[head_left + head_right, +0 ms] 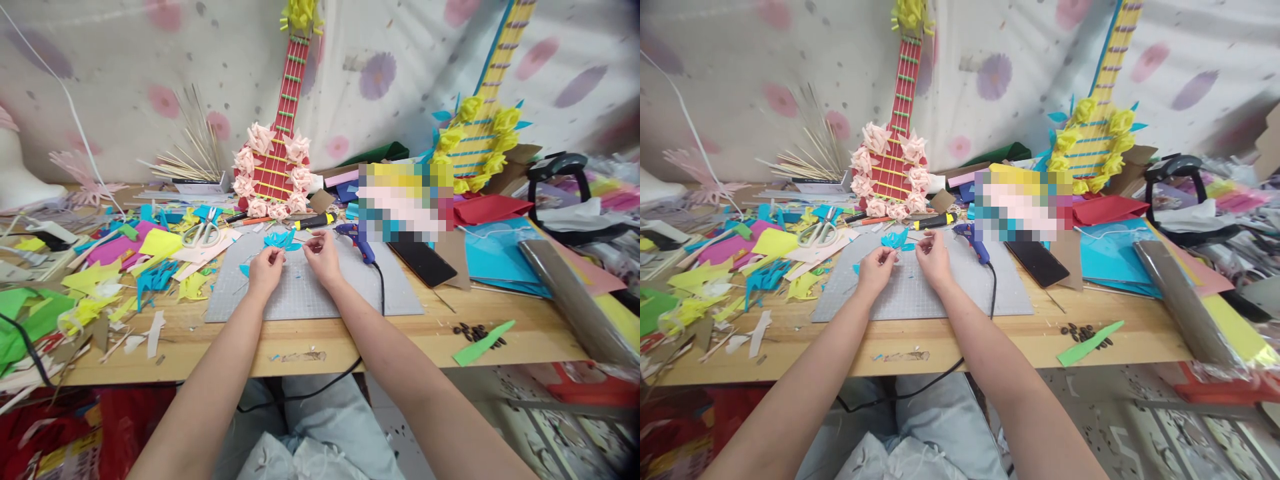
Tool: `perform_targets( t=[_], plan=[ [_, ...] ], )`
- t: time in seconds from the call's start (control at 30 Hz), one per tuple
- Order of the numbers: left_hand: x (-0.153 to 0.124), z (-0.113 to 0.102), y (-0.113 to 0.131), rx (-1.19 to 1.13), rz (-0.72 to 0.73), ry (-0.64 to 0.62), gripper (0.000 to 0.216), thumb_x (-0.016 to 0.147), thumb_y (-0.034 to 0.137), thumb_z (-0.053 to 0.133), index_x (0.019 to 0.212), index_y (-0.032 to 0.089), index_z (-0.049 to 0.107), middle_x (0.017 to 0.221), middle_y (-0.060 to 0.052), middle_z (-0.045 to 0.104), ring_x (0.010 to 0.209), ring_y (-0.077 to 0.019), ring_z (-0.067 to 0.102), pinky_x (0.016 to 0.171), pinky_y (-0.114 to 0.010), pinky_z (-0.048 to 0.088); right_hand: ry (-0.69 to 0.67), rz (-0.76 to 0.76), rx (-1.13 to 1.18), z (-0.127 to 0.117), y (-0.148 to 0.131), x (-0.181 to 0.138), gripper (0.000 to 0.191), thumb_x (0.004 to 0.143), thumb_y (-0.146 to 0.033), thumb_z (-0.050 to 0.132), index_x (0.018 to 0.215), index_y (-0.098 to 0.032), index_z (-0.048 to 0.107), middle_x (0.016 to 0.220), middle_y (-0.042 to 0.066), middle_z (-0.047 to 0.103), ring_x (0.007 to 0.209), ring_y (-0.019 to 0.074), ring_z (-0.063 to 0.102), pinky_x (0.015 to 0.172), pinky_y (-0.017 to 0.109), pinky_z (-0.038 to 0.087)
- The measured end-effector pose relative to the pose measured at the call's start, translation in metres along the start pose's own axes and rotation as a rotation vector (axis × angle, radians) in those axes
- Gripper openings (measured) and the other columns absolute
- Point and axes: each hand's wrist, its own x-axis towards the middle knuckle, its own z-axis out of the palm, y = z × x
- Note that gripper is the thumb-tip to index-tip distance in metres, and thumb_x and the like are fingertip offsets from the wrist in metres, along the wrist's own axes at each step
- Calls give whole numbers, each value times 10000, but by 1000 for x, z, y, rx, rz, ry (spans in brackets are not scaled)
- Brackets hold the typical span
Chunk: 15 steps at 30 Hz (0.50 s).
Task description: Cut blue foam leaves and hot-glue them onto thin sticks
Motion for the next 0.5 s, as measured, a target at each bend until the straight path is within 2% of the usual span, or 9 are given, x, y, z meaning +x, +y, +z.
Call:
perform_targets(
  t=[0.13,0.33,0.5],
  plan=[
    [0,0,2,-69,-38,-22,173,746,339,495,742,186,575,664,1,628,507,-94,525,548,-223,424,66,33,-6,-4,2,3,249,661,-205,470,909,-199,451,748,4,545,677,130,519,646,278,426],
    [-1,-3,9,-197,-99,-41,149,721,328,513,714,183,550,630,4,605,445,-82,490,482,-211,404,-32,257,136,-3,8,9,170,663,-244,391,696,-183,546,617,-8,512,535,100,457,516,236,399],
    [-1,-3,10,-266,-85,-68,141,705,320,519,692,181,538,594,16,571,427,-75,469,463,-208,393,-59,326,194,-2,11,10,170,643,-344,502,622,-177,519,506,-44,427,443,72,367,435,214,313]
  ],
)
